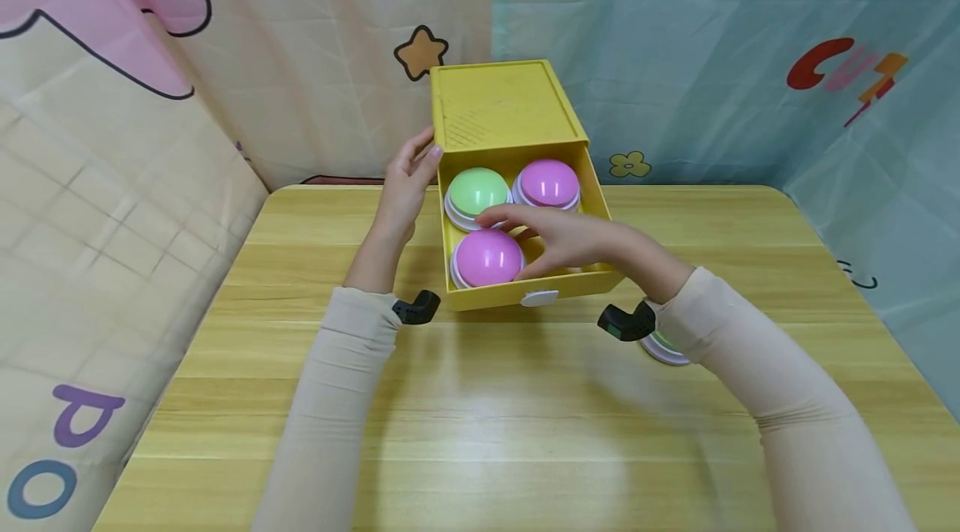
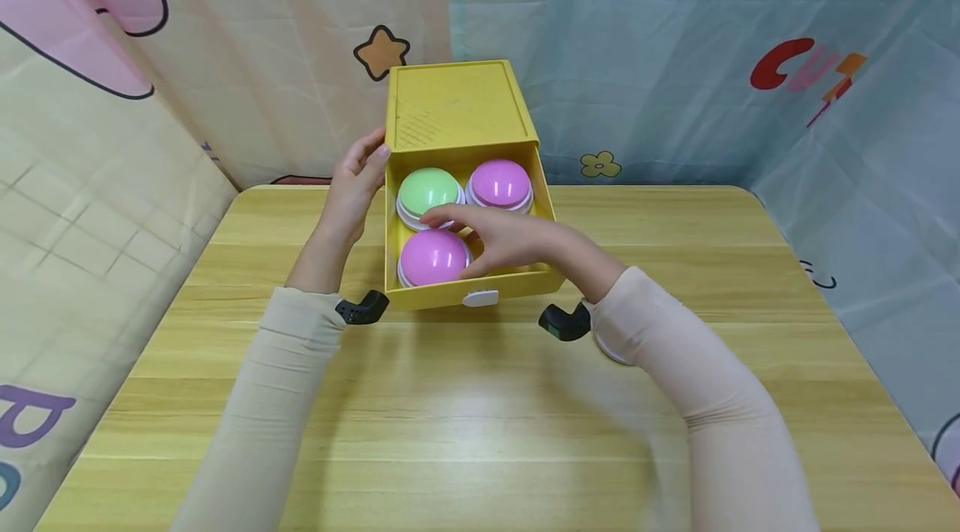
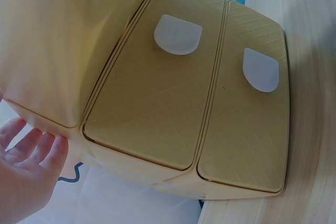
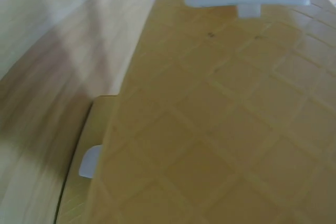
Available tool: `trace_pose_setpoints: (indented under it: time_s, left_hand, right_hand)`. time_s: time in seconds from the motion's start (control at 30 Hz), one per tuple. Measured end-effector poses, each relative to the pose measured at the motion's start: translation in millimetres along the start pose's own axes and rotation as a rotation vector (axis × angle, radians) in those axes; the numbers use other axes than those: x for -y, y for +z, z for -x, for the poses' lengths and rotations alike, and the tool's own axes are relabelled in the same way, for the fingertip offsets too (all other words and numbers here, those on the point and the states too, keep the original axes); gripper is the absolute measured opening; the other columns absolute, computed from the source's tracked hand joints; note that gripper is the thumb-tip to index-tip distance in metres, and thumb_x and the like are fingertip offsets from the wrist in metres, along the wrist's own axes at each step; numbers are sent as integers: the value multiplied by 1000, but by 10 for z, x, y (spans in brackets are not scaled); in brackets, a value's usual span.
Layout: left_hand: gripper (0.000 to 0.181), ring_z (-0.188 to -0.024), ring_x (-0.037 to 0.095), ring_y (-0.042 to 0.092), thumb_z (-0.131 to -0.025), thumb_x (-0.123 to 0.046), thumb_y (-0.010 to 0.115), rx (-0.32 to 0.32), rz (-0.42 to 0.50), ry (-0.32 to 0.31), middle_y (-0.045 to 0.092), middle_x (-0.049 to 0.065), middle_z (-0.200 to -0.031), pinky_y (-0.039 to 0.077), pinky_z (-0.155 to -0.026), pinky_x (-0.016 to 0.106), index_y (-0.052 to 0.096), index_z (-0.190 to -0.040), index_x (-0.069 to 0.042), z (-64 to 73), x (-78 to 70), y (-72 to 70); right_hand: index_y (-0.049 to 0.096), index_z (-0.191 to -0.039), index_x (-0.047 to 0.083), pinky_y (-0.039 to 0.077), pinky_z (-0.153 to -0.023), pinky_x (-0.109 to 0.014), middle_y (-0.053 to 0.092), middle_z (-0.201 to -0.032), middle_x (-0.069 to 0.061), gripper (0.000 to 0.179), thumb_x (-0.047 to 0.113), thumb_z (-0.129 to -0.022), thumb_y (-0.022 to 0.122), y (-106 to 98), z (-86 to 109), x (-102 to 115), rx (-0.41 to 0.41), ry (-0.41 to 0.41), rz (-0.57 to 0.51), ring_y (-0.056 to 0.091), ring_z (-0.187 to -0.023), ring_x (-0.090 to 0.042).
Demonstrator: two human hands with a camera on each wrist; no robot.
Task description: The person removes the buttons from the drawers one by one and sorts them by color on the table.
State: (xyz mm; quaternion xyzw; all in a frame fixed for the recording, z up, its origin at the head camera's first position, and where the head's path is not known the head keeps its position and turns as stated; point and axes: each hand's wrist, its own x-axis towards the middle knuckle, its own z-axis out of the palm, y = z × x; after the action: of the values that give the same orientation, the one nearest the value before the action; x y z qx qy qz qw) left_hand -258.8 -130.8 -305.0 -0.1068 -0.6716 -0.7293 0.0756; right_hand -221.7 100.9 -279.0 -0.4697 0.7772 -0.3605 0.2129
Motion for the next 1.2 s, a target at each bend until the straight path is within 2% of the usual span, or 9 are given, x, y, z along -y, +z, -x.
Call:
trace_pose_setpoints:
  time_s: [0.13, 0.37, 0.57, 0.67, 0.87, 1.03, 1.2]
  left_hand:
    - [46, -120, 14, 41, -93, -23, 51, -3, -5, -6, 39, 1, -137, 37, -95, 26, 40, -135, -11, 9, -9, 9]
    - [45, -120, 14, 40, -93, -24, 51, -13, -6, -4, 39, 1, -137, 36, -96, 25, 41, -135, -11, -3, 17, -5]
    - [46, -121, 14, 39, -93, -23, 50, -3, 2, -9, 37, 1, -138, 35, -96, 24, 39, -136, -11, -2, 9, -2]
    - [46, -122, 15, 38, -93, -21, 49, 3, 0, -16, 36, 2, -139, 35, -97, 25, 38, -136, -9, 23, -43, 14]
    - [47, -123, 17, 38, -94, -18, 48, 11, -15, -19, 35, 5, -140, 35, -97, 25, 35, -137, -4, 100, -184, 72]
    - [47, -123, 17, 37, -94, -18, 48, 8, -22, -18, 35, 5, -140, 35, -97, 24, 35, -137, -5, 109, -194, 76]
    - [47, -123, 16, 37, -94, -18, 48, 11, -19, -15, 34, 5, -140, 34, -97, 25, 35, -137, -5, 109, -185, 65]
  right_hand:
    - [37, -134, 5, 35, -97, -33, 39, -132, -5, 72, 18, -74, 75, 15, -24, -25, 15, 5, 59, 37, -118, -18]
    - [41, -129, 4, 32, -99, -32, 43, -128, -6, 69, 22, -73, 76, 25, -62, -16, -5, -13, 170, 37, -117, -18]
    - [42, -126, 2, 41, -92, -33, 45, -122, -7, 69, 20, -70, 79, 5, -22, -17, -38, -8, 137, 41, -110, -20]
    - [42, -125, 2, 43, -88, -33, 45, -120, -7, 69, 17, -68, 80, -19, 17, -28, -61, -4, 122, 43, -108, -20]
    - [42, -122, 1, 43, -88, -37, 44, -118, -8, 71, 15, -65, 82, -112, 146, 38, -129, -42, 107, 45, -104, -22]
    - [43, -120, 1, 42, -87, -40, 43, -117, -8, 71, 16, -63, 83, -239, 303, 131, -182, -88, 101, 44, -103, -24]
    - [43, -122, 3, 42, -87, -31, 43, -116, -3, 74, 14, -62, 84, -366, 565, 229, -237, -64, 148, 42, -104, -18]
